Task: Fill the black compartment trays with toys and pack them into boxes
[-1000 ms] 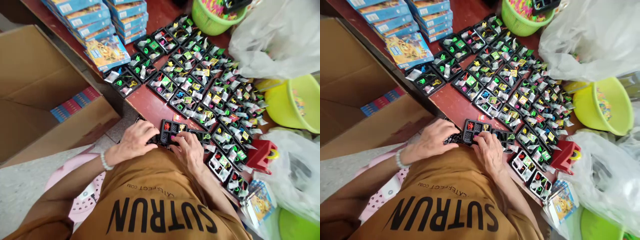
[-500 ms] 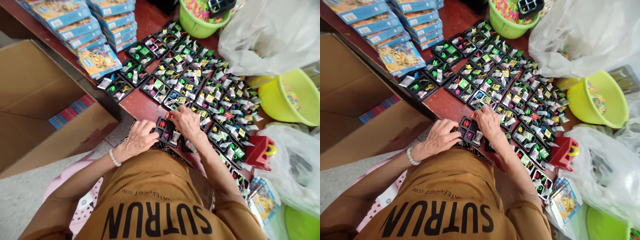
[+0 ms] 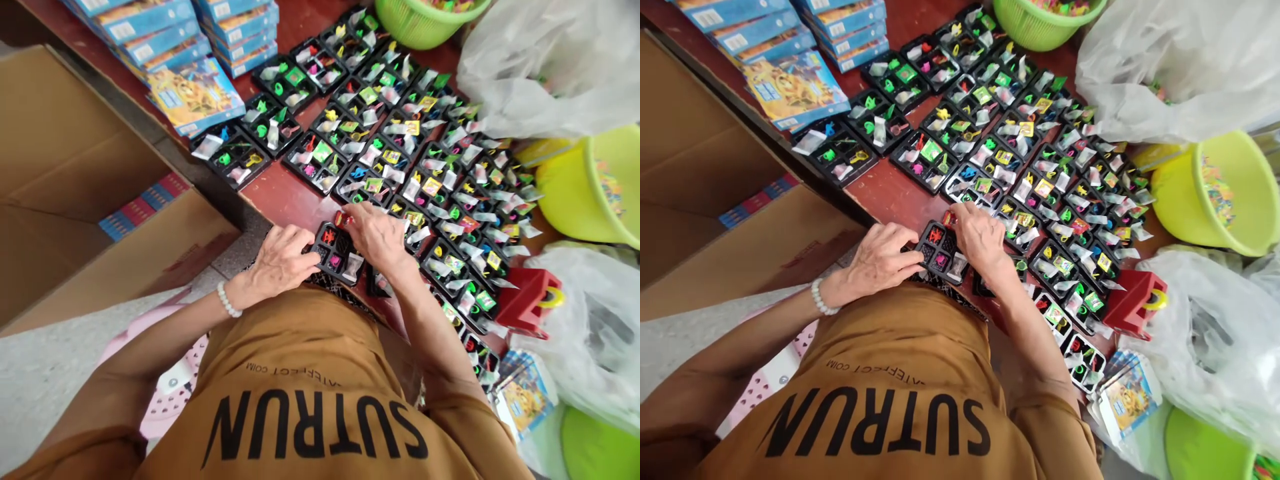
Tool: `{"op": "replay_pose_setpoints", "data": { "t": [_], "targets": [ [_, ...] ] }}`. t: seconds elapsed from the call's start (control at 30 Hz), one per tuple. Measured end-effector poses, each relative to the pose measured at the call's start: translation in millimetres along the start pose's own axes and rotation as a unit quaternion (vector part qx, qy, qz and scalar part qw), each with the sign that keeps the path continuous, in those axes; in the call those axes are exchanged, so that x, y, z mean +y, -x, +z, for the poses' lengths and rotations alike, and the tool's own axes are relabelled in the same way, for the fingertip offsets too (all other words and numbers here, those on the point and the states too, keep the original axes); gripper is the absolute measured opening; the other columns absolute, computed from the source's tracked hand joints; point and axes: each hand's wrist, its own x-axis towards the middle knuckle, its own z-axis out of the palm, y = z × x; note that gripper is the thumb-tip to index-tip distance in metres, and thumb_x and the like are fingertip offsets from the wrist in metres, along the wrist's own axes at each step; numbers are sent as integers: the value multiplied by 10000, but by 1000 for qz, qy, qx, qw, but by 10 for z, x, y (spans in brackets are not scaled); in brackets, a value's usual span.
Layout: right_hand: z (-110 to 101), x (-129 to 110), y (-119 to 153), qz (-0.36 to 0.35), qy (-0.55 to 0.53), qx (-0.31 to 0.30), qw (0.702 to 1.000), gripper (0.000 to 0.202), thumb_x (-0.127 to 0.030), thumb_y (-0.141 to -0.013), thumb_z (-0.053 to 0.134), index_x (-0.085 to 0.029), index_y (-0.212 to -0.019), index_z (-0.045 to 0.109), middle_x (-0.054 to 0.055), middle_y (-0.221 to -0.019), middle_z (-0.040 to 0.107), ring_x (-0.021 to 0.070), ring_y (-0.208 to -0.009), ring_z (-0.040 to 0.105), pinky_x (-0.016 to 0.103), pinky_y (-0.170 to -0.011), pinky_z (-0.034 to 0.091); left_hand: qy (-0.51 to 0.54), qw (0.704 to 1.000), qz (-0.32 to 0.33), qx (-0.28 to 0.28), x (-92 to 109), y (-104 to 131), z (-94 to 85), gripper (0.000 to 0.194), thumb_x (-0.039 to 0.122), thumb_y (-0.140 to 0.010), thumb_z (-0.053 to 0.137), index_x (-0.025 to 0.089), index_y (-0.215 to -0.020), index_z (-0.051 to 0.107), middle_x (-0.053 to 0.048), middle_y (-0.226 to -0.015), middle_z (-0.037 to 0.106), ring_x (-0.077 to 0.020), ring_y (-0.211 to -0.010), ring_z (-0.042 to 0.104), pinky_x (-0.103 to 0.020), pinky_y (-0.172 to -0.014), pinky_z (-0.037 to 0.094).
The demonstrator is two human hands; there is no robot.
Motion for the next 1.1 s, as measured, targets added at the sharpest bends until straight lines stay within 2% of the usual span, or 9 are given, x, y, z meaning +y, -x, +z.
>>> {"op": "replay_pose_setpoints", "data": {
  "t": [0.43,0.53,0.63,0.7,0.77,0.87,0.93,1.0,1.1],
  "targets": [
    [77,-15,-50,28,6,7,1000,381,-246,-1022,493,-215,-1380,619,166,-1279,639,307,-1026,631,369,-800,447,-2,999,7,-43,-132,-30,83,140,342,-957,696,233,-939,782,-101,-1099,687,-298,-1010,571,-436,-766,394],
    [124,13,-57,18,-4,36,999,351,-244,-998,520,-227,-1321,656,133,-1224,661,279,-978,636,336,-747,436,29,999,-9,-16,-143,-16,62,216,402,-923,749,237,-1061,773,-97,-1109,713,-290,-1000,604,-435,-795,422],
    [170,75,-83,-6,-46,75,996,296,-243,-947,582,-228,-1215,705,93,-1119,703,249,-923,637,308,-702,415,106,990,-49,76,-188,81,24,355,514,-886,775,256,-1129,758,-73,-1081,749,-258,-966,651,-419,-832,462],
    [168,118,-95,-15,-86,92,992,226,-244,-919,612,-221,-1108,734,72,-1032,720,229,-875,633,300,-687,406,184,962,-117,162,-254,221,30,317,536,-894,756,254,-1039,764,-46,-1003,765,-222,-908,675,-383,-821,492],
    [128,156,-83,-15,-133,109,985,147,-248,-897,641,-203,-989,747,62,-956,721,208,-818,623,301,-681,402,258,907,-246,225,-342,413,83,250,485,-923,715,239,-954,749,-20,-896,758,-182,-809,675,-331,-754,513],
    [18,195,1,-9,-227,161,960,134,-283,-906,662,-170,-895,734,48,-861,701,159,-681,573,306,-672,417,314,811,-436,229,-459,694,217,230,441,-892,674,215,-860,705,9,-726,696,-151,-647,633,-283,-627,498],
    [-54,206,92,-21,-280,199,939,164,-309,-932,659,-162,-897,721,29,-808,679,134,-614,532,300,-656,433,318,792,-475,215,-474,796,276,218,426,-836,688,209,-813,690,13,-686,675,-148,-611,611,-278,-597,485],
    [-96,205,189,-60,-277,220,933,153,-304,-957,655,-170,-910,714,22,-803,671,134,-628,546,288,-647,446,307,805,-463,208,-414,800,269,189,403,-801,713,214,-802,704,5,-712,692,-152,-638,610,-284,-612,483],
    [-83,193,308,-144,-207,217,943,108,-244,-987,639,-192,-924,710,34,-877,698,153,-742,625,266,-655,464,291,866,-364,180,-242,675,174,142,362,-845,709,228,-806,733,-10,-758,727,-165,-703,640,-308,-675,494]
  ]
}}
